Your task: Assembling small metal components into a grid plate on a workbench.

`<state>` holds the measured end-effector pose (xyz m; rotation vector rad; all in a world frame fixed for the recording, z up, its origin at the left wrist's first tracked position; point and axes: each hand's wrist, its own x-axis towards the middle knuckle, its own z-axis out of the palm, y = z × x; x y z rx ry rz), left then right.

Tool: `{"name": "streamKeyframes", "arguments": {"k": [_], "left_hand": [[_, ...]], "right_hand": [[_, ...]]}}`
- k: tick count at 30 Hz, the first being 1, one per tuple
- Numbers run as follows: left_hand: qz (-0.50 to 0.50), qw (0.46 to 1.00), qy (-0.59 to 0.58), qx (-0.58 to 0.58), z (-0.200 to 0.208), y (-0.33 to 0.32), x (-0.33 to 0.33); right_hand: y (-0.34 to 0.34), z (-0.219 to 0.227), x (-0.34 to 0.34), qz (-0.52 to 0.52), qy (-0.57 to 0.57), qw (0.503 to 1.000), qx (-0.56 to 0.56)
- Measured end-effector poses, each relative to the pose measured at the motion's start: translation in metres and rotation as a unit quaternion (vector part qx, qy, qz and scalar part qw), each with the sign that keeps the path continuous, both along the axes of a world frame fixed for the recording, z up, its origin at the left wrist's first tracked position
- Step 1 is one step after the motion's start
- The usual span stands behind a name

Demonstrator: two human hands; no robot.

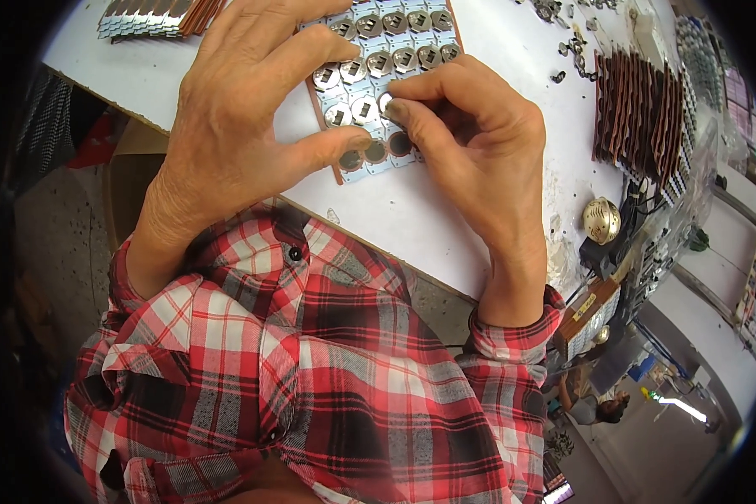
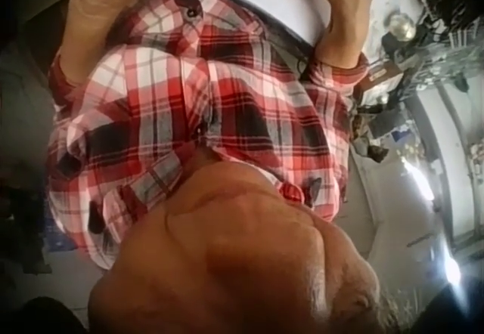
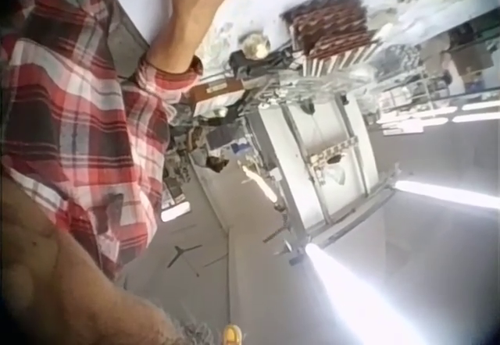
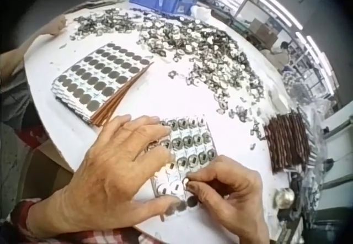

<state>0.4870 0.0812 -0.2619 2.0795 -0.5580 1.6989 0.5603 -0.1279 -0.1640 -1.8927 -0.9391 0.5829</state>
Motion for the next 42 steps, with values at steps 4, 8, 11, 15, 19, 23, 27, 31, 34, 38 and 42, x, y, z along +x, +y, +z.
{"name": "streamKeyframes", "arguments": {"k": [4, 8, 11, 15, 19, 23, 27, 31, 34, 38, 42], "left_hand": [[0.010, 0.991, 0.130, -0.027, 0.040, -0.010, -0.020], [0.086, 0.891, 0.444, -0.033, 0.076, -0.018, -0.057], [0.086, 0.895, 0.437, -0.022, 0.069, -0.016, -0.054], [0.082, 0.903, 0.420, -0.028, 0.071, -0.016, -0.056], [0.082, 0.899, 0.428, -0.037, 0.072, -0.017, -0.054], [0.089, 0.900, 0.424, -0.037, 0.068, -0.015, -0.056], [0.084, 0.904, 0.417, -0.036, 0.069, -0.015, -0.055], [0.067, 0.936, 0.344, -0.037, 0.055, -0.010, -0.052], [0.027, 0.974, 0.220, -0.043, 0.037, -0.009, -0.031], [-0.034, 0.997, 0.041, -0.050, 0.015, -0.006, -0.002], [-0.087, 0.990, -0.099, -0.057, -0.005, 0.000, 0.014]], "right_hand": [[0.000, -0.006, 0.004, 0.015, -0.024, 0.999, 0.034], [0.000, -0.010, 0.007, 0.057, -0.013, 0.998, 0.020], [-0.003, -0.003, 0.005, -0.054, 0.035, 0.996, 0.058], [-0.041, 0.002, 0.064, -0.236, -0.224, 0.943, 0.062], [-0.060, -0.007, 0.083, -0.277, -0.193, 0.941, -0.033], [-0.055, -0.006, 0.082, -0.254, -0.151, 0.949, -0.107], [-0.044, 0.010, 0.063, -0.241, 0.018, 0.970, -0.013], [-0.023, 0.017, 0.035, -0.140, 0.156, 0.975, 0.068], [-0.020, 0.012, 0.024, -0.046, 0.008, 0.997, -0.064], [-0.016, 0.017, 0.019, 0.023, -0.256, 0.963, -0.078], [-0.020, 0.010, 0.020, 0.001, -0.169, 0.982, -0.088]]}}
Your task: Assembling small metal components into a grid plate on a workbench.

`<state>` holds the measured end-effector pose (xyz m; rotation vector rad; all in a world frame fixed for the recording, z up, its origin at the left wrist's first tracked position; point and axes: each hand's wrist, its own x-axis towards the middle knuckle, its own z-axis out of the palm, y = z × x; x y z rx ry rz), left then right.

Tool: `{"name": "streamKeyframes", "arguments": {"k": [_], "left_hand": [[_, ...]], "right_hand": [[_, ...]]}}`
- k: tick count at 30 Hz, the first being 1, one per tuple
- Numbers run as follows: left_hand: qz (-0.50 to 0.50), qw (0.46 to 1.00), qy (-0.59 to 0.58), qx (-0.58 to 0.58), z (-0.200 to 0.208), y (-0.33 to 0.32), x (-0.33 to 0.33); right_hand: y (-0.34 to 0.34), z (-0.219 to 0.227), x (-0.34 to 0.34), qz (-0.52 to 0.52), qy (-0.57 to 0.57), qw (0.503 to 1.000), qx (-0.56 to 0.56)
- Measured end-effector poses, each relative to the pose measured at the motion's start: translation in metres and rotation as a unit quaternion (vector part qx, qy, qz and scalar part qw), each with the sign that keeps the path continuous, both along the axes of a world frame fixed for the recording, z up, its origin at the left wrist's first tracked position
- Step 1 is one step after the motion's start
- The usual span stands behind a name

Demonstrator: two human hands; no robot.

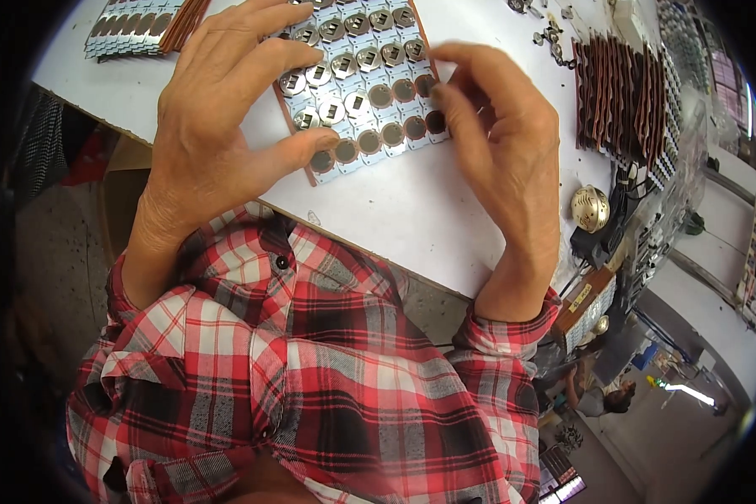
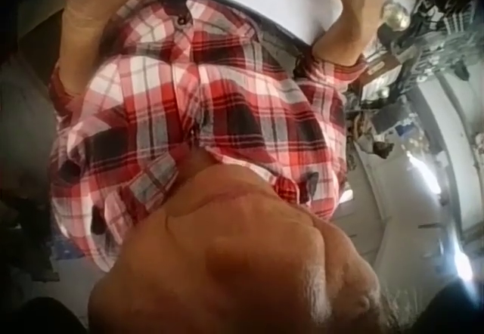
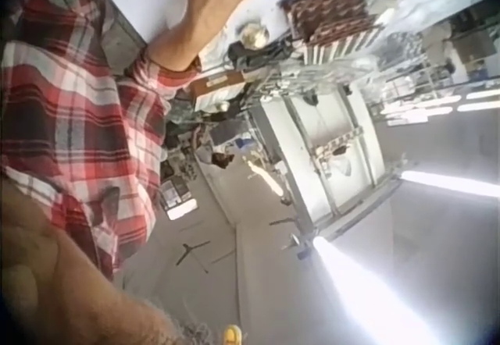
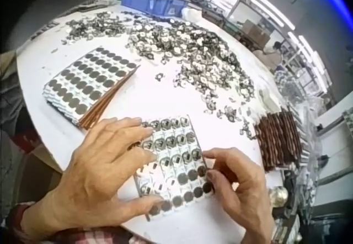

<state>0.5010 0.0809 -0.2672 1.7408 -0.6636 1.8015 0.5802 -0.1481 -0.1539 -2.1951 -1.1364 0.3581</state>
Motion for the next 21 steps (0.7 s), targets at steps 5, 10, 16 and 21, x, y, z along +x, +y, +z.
{"name": "streamKeyframes", "arguments": {"k": [5, 10, 16, 21], "left_hand": [[0.039, 0.966, 0.253, 0.045, 0.047, -0.005, -0.033], [0.090, 0.935, 0.333, 0.081, 0.026, 0.001, -0.026], [0.059, 0.994, 0.073, 0.055, 0.000, 0.000, -0.009], [0.065, 0.993, 0.078, 0.057, 0.001, 0.001, -0.013]], "right_hand": [[0.005, 0.007, -0.007, -0.117, 0.193, 0.969, 0.103], [0.022, 0.003, -0.024, -0.095, 0.234, 0.958, 0.136], [0.022, 0.001, -0.030, -0.090, 0.229, 0.963, 0.107], [0.021, 0.001, -0.027, -0.096, 0.222, 0.967, 0.076]]}}
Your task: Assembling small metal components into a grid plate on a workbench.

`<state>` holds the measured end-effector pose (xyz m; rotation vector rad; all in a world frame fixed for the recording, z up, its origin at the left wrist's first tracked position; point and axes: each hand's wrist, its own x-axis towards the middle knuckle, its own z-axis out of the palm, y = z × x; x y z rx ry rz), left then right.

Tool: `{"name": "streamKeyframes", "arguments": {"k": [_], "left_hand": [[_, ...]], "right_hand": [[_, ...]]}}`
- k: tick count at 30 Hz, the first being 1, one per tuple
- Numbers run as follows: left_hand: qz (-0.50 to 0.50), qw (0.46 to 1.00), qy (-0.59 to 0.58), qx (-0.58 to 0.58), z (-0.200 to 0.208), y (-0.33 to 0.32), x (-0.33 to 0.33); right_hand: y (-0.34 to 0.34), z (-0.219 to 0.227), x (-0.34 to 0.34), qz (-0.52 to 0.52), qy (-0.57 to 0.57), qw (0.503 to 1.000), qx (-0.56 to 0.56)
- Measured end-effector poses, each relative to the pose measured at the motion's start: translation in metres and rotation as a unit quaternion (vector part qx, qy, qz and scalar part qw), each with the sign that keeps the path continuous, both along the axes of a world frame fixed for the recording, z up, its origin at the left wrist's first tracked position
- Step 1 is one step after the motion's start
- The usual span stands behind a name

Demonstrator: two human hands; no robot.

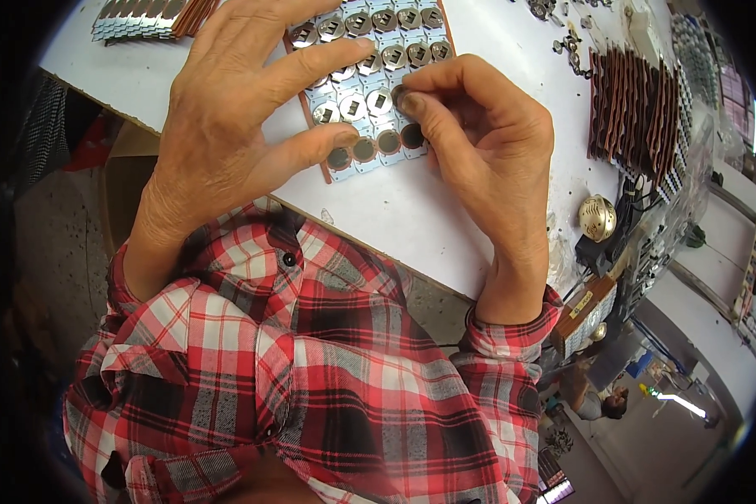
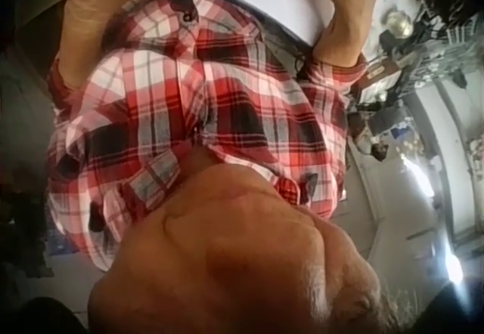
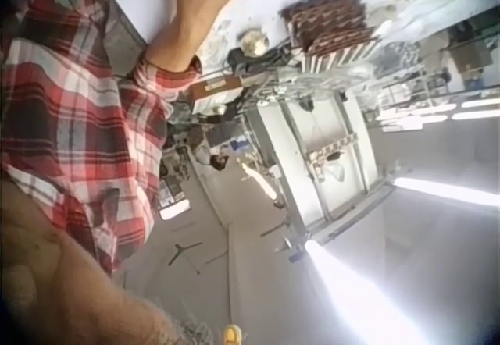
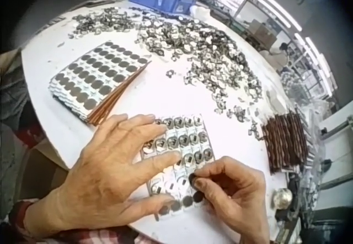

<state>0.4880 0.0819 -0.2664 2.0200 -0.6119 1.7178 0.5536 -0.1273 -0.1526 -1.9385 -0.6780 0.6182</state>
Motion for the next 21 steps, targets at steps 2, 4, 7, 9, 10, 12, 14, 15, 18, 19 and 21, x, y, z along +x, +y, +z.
{"name": "streamKeyframes", "arguments": {"k": [2, 4, 7, 9, 10, 12, 14, 15, 18, 19, 21], "left_hand": [[-0.011, 1.000, 0.004, -0.007, 0.001, 0.000, -0.001], [-0.011, 1.000, 0.010, -0.009, 0.001, 0.000, -0.002], [-0.014, 1.000, 0.012, -0.012, 0.002, 0.000, -0.002], [-0.020, 1.000, 0.006, -0.014, 0.003, 0.000, 0.000], [-0.029, 0.999, -0.002, -0.021, 0.003, -0.001, 0.001], [-0.050, 0.998, -0.013, -0.028, 0.016, -0.005, -0.003], [0.044, 0.949, 0.311, -0.026, 0.067, -0.015, -0.041], [0.093, 0.882, 0.461, -0.021, 0.079, -0.017, -0.052], [0.102, 0.882, 0.460, 0.005, 0.079, -0.012, -0.058], [0.101, 0.881, 0.463, 0.008, 0.076, -0.012, -0.057], [0.104, 0.882, 0.459, 0.007, 0.071, -0.013, -0.058]], "right_hand": [[0.000, -0.001, 0.001, 0.027, -0.023, 0.999, 0.004], [0.001, 0.000, 0.000, 0.016, -0.004, 1.000, 0.015], [0.002, -0.002, -0.001, 0.005, -0.009, 1.000, 0.021], [0.000, -0.006, -0.001, 0.003, -0.035, 0.999, 0.015], [-0.002, -0.010, 0.002, 0.015, -0.052, 0.998, 0.028], [-0.005, -0.015, 0.007, 0.016, -0.074, 0.996, 0.041], [-0.011, -0.017, 0.014, 0.058, -0.099, 0.993, 0.009], [-0.011, -0.019, 0.018, 0.086, -0.130, 0.988, 0.015], [-0.005, -0.014, 0.016, 0.107, -0.098, 0.989, 0.021], [-0.006, -0.014, 0.016, 0.101, -0.104, 0.989, 0.018], [-0.008, -0.011, 0.017, 0.099, -0.094, 0.991, 0.006]]}}
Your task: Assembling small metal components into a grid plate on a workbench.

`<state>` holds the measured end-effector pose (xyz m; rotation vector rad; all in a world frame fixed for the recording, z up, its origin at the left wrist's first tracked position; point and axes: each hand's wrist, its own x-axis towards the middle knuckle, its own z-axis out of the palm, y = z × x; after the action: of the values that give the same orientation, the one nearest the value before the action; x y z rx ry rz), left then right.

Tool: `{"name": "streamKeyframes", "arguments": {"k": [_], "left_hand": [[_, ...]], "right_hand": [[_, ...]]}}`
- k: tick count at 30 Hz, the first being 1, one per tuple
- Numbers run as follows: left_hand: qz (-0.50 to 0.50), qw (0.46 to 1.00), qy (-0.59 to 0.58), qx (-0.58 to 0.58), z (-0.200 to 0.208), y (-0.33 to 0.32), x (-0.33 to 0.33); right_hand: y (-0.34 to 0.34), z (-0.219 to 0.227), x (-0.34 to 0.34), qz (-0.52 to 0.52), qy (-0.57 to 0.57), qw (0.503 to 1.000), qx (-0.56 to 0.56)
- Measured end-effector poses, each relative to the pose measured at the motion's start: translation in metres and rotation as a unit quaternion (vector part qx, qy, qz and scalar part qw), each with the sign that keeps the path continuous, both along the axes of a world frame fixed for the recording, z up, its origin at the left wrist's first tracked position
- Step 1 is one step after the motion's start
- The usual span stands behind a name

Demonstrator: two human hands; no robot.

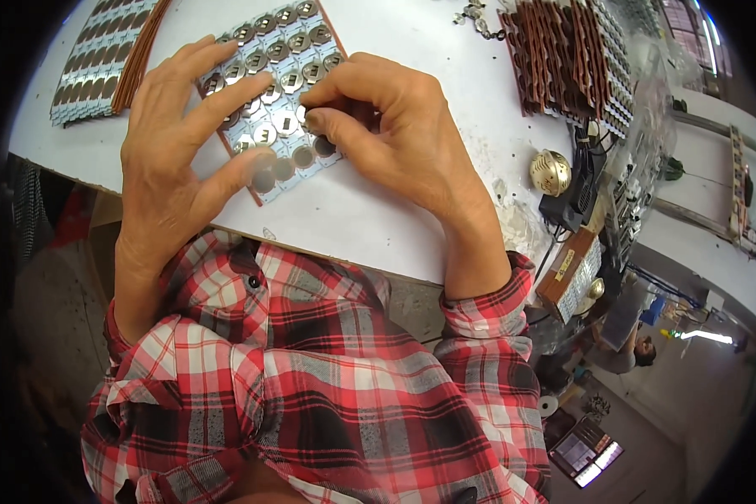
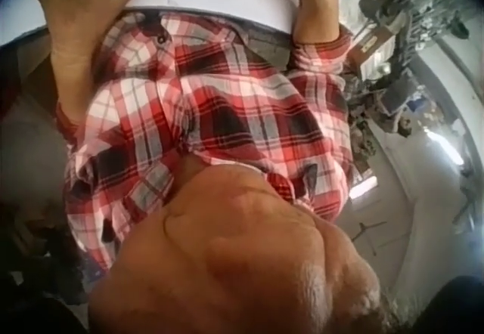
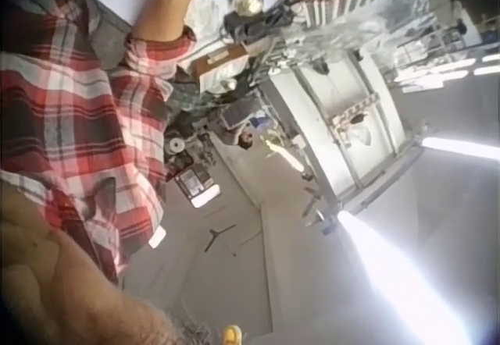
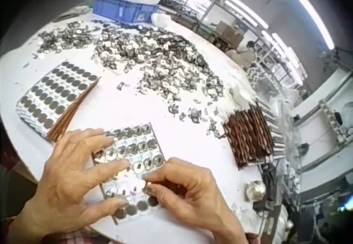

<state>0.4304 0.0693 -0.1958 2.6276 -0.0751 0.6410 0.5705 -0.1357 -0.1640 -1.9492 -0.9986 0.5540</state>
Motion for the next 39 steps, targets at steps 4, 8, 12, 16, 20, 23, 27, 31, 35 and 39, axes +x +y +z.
{"name": "streamKeyframes", "arguments": {"k": [4, 8, 12, 16, 20, 23, 27, 31, 35, 39], "left_hand": [[0.008, 1.000, -0.006, -0.002, 0.000, 0.000, -0.001], [0.006, 1.000, -0.012, -0.011, -0.001, 0.000, -0.002], [0.008, 1.000, -0.012, -0.014, 0.000, -0.001, -0.001], [0.005, 1.000, -0.013, -0.015, 0.003, -0.002, 0.000], [0.008, 1.000, -0.023, -0.012, 0.002, -0.002, -0.001], [0.007, 1.000, -0.024, -0.017, 0.000, -0.002, 0.000], [0.008, 1.000, -0.023, -0.020, 0.001, -0.003, -0.001], [0.002, 0.999, -0.033, -0.015, -0.001, -0.002, 0.000], [-0.065, 0.959, -0.271, -0.051, -0.041, 0.002, 0.044], [-0.165, 0.789, -0.583, -0.105, -0.077, 0.005, 0.084]], "right_hand": [[-0.019, -0.010, 0.040, -0.167, -0.154, 0.971, 0.078], [-0.044, -0.025, 0.085, -0.230, -0.354, 0.906, -0.027], [-0.040, -0.023, 0.083, -0.175, -0.349, 0.920, -0.047], [-0.035, -0.013, 0.068, -0.183, -0.277, 0.942, -0.041], [-0.033, -0.009, 0.057, -0.179, -0.152, 0.971, -0.037], [-0.024, -0.004, 0.047, -0.211, -0.093, 0.973, 0.003], [-0.031, -0.007, 0.055, -0.145, -0.187, 0.972, -0.003], [-0.031, -0.015, 0.061, -0.097, -0.289, 0.952, -0.008], [-0.021, -0.008, 0.052, -0.104, -0.308, 0.945, -0.041], [-0.022, -0.017, 0.060, -0.088, -0.380, 0.920, -0.045]]}}
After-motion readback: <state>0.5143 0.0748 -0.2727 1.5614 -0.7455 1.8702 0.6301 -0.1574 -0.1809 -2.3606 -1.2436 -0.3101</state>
